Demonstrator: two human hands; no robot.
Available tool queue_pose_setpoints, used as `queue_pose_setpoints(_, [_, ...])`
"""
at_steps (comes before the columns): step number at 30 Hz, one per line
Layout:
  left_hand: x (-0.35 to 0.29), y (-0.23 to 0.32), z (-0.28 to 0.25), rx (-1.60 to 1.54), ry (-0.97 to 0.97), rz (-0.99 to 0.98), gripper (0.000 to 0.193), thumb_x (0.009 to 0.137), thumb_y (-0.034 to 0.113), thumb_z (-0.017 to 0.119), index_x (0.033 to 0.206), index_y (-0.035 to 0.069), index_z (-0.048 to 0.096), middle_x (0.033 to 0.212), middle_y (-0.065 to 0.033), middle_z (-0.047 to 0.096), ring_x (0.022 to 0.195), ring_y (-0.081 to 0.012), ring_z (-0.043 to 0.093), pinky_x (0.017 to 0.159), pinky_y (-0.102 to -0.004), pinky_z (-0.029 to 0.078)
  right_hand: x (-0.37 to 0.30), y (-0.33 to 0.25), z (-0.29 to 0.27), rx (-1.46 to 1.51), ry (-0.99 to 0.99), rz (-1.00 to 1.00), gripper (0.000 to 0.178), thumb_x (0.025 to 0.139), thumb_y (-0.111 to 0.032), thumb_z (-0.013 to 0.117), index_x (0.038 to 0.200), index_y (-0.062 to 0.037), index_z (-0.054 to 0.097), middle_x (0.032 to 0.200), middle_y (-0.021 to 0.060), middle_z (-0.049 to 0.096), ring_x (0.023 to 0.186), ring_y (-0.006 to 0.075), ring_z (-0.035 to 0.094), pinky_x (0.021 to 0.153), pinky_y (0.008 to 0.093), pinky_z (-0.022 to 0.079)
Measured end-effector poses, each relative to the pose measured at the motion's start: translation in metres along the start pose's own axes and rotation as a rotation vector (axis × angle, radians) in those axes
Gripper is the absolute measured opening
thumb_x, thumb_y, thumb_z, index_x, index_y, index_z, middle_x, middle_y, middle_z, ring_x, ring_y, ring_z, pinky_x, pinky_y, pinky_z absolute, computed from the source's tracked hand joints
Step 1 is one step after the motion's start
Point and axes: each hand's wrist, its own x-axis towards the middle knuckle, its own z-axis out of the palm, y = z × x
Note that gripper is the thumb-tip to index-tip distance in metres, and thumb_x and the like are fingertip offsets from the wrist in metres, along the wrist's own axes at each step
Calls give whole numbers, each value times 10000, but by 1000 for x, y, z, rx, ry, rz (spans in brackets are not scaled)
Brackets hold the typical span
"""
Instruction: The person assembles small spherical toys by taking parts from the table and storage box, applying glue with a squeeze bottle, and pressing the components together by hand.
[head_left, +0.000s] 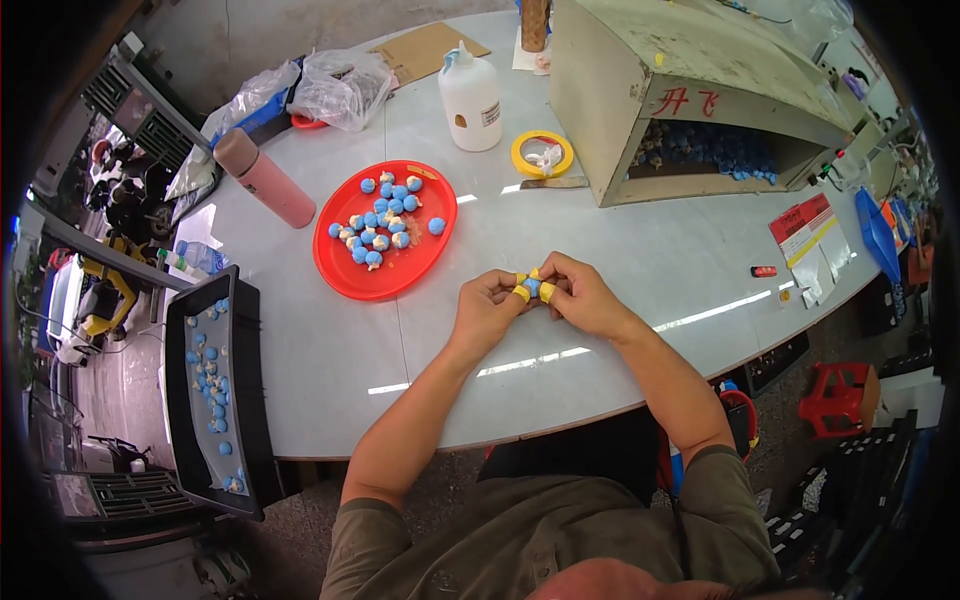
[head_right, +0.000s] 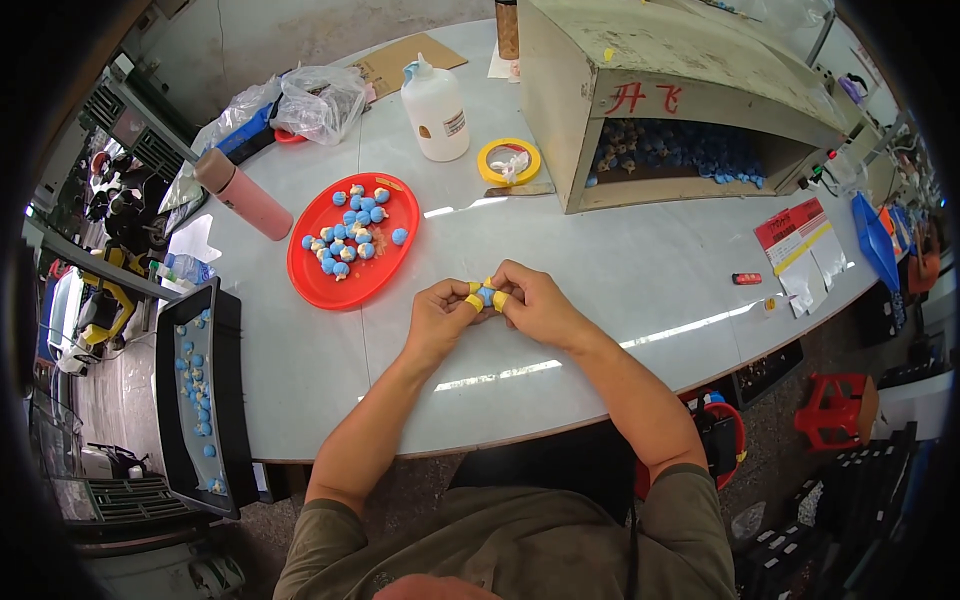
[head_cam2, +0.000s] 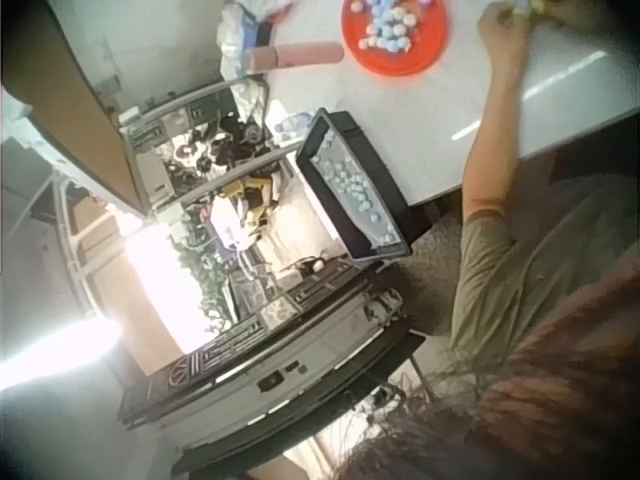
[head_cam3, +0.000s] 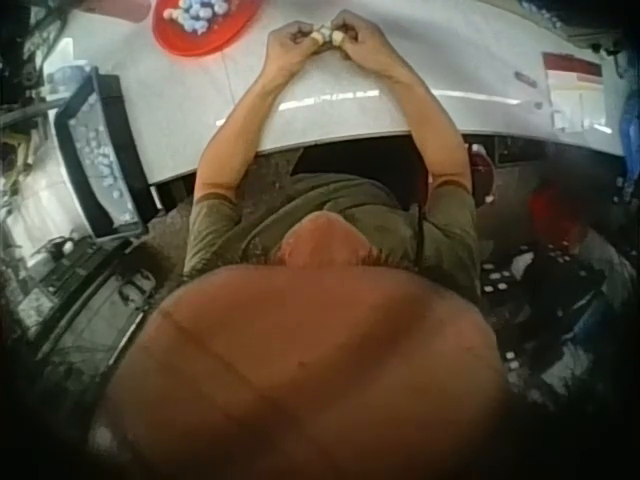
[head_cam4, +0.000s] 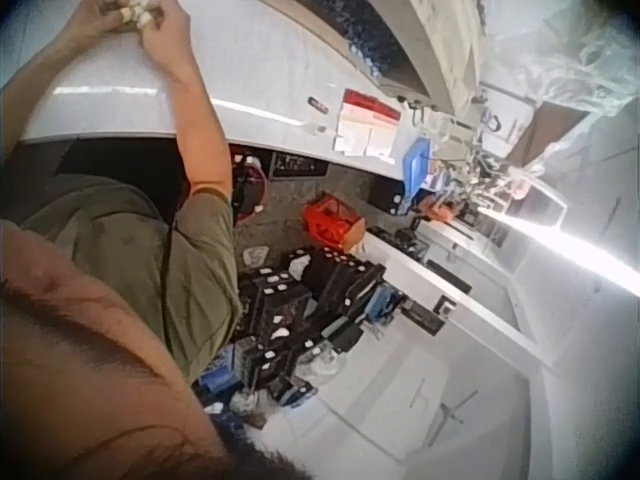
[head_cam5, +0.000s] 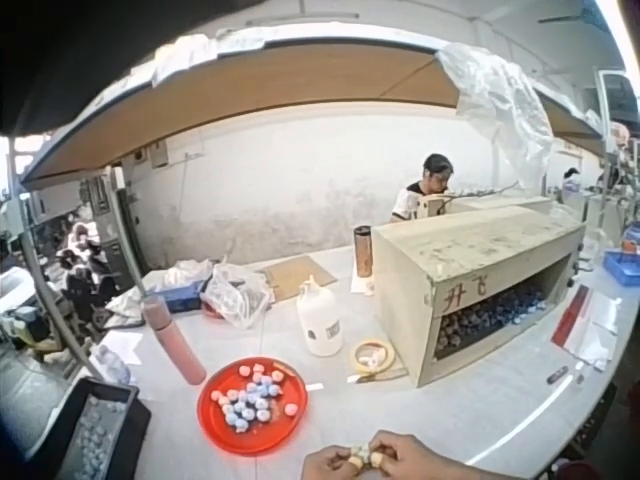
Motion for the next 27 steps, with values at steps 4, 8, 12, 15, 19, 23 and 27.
queue_pose_setpoints(4, [0, 2, 1, 23, 4, -14, 165, 894, 6, 574, 1020, -100, 566, 994, -164, 652, 880, -232, 689, 778, -280, 575, 1, 0, -1, 28, -15, 1, 147, 850, 58, 481, 981, 2, 517, 817, 61, 607, 605, 75, 526, 534, 240, 444])
queue_pose_setpoints(8, [0, 9, 1, 73, 29, -87, 193, 932, 82, 543, 1049, -70, 563, 931, -152, 673, 831, -209, 697, 706, -263, 565, 2, -7, -2, 64, -9, 89, 113, 880, -3, 521, 990, 1, 544, 798, 44, 609, 622, 69, 534, 536, 231, 447])
queue_pose_setpoints(12, [1, 14, 0, 37, 24, -121, 222, 959, 141, 504, 1064, -47, 555, 886, -147, 681, 752, -186, 689, 658, -254, 550, 2, -8, -2, 82, -14, 104, 123, 906, -67, 552, 1005, 1, 574, 787, 35, 609, 637, 67, 541, 537, 225, 449])
queue_pose_setpoints(15, [2, 15, -4, 78, 11, -163, 230, 967, 161, 482, 1062, -38, 547, 884, -157, 683, 713, -172, 672, 645, -249, 542, 1, -11, -1, 112, -14, 130, 162, 922, -118, 566, 1026, 2, 594, 800, 37, 617, 647, 69, 549, 540, 219, 453])
queue_pose_setpoints(19, [2, 16, -6, 22, -9, -190, 212, 950, 144, 492, 1044, -39, 545, 874, -159, 681, 714, -170, 669, 638, -253, 544, 1, -9, -1, 120, -15, 154, 186, 930, -144, 569, 1043, 2, 595, 814, 47, 633, 646, 71, 556, 551, 214, 462])
queue_pose_setpoints(23, [2, 17, -7, -24, -41, -171, 211, 935, 131, 491, 1037, -45, 545, 879, -167, 679, 729, -177, 674, 643, -259, 550, 2, -6, -3, 123, -28, 145, 191, 926, -141, 569, 1045, 6, 594, 809, 52, 636, 630, 75, 554, 548, 217, 460])
queue_pose_setpoints(27, [1, 20, -5, 5, -39, -178, 210, 933, 124, 482, 1039, -46, 546, 895, -174, 679, 745, -182, 677, 658, -256, 550, 2, -4, -3, 109, -6, 161, 186, 919, -126, 562, 1042, 10, 593, 797, 48, 628, 615, 78, 549, 542, 220, 454])
